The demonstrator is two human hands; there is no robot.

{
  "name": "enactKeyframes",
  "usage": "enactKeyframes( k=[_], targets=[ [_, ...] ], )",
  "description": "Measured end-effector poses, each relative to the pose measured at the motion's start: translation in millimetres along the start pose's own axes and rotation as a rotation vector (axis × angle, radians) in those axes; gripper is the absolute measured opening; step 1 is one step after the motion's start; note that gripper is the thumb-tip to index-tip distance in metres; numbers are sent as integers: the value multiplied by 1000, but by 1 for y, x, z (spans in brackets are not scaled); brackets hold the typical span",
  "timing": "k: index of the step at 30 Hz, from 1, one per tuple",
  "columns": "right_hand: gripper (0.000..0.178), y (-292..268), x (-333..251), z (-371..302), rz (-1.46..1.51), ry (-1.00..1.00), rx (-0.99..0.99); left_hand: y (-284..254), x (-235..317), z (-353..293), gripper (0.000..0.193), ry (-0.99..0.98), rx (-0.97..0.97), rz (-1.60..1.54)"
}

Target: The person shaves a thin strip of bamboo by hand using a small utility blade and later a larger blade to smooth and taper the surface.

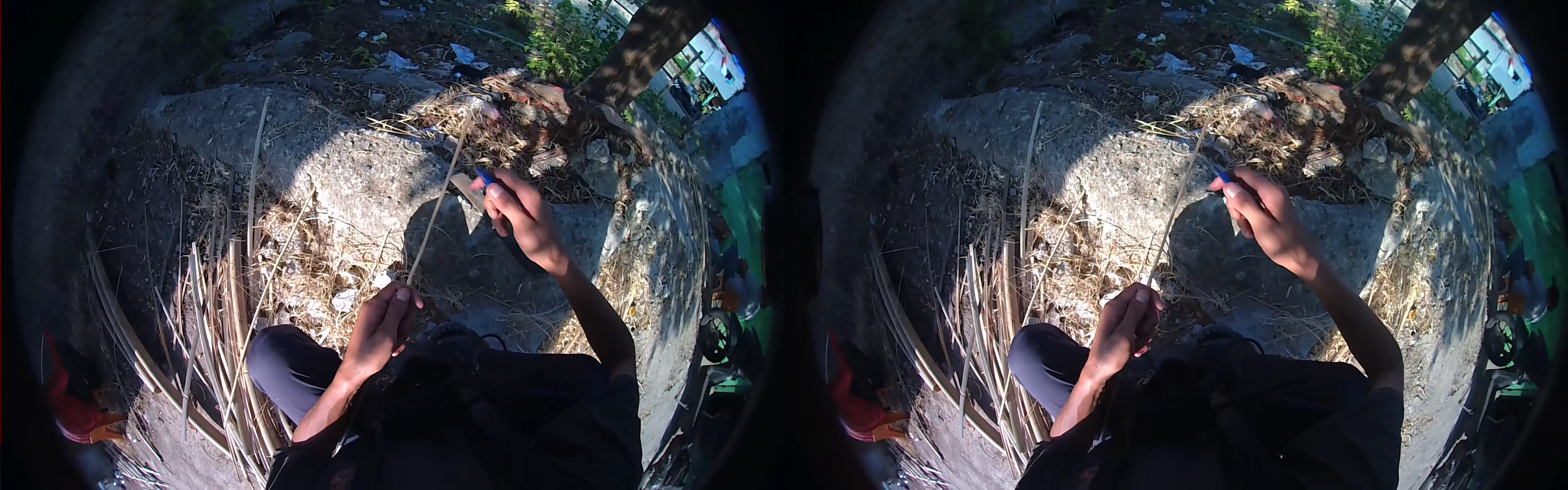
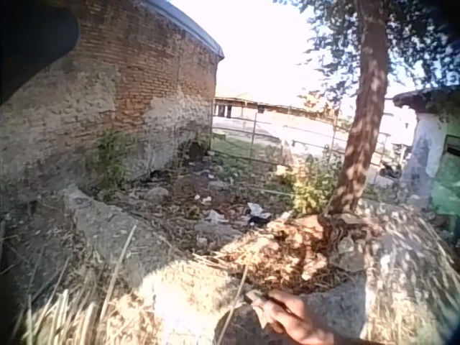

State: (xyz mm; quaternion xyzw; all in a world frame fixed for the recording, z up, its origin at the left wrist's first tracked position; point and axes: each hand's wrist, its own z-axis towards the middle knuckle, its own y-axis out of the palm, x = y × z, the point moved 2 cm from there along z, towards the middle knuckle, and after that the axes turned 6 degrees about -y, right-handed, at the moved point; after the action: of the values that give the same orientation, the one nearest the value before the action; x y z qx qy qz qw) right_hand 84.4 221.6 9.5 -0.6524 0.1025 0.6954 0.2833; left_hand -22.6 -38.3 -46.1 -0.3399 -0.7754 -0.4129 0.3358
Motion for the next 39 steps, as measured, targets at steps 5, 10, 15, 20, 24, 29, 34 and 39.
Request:
enactKeyframes(
  k=[5,10,15,20,24,29,34,39],
  targets=[
    [28,20,-16,-21,-449,-278,-125,3,0,2,26,60,52,64],
    [37,39,-22,-39,-527,-410,-197,0,-4,6,22,167,72,123],
    [31,46,-10,-42,-554,-556,-142,1,-3,3,20,165,111,125],
    [31,46,-16,-47,-588,-516,-167,1,-1,2,22,118,123,101],
    [28,46,-21,-44,-635,-497,-152,-3,-7,5,28,227,81,114],
    [27,40,-15,-42,-604,-452,-84,-1,2,2,28,86,39,13],
    [34,50,-21,-44,-536,-436,-90,2,6,0,28,77,16,54],
    [30,55,-14,-45,-493,-505,-139,0,-4,4,24,121,78,56]
  ],
)
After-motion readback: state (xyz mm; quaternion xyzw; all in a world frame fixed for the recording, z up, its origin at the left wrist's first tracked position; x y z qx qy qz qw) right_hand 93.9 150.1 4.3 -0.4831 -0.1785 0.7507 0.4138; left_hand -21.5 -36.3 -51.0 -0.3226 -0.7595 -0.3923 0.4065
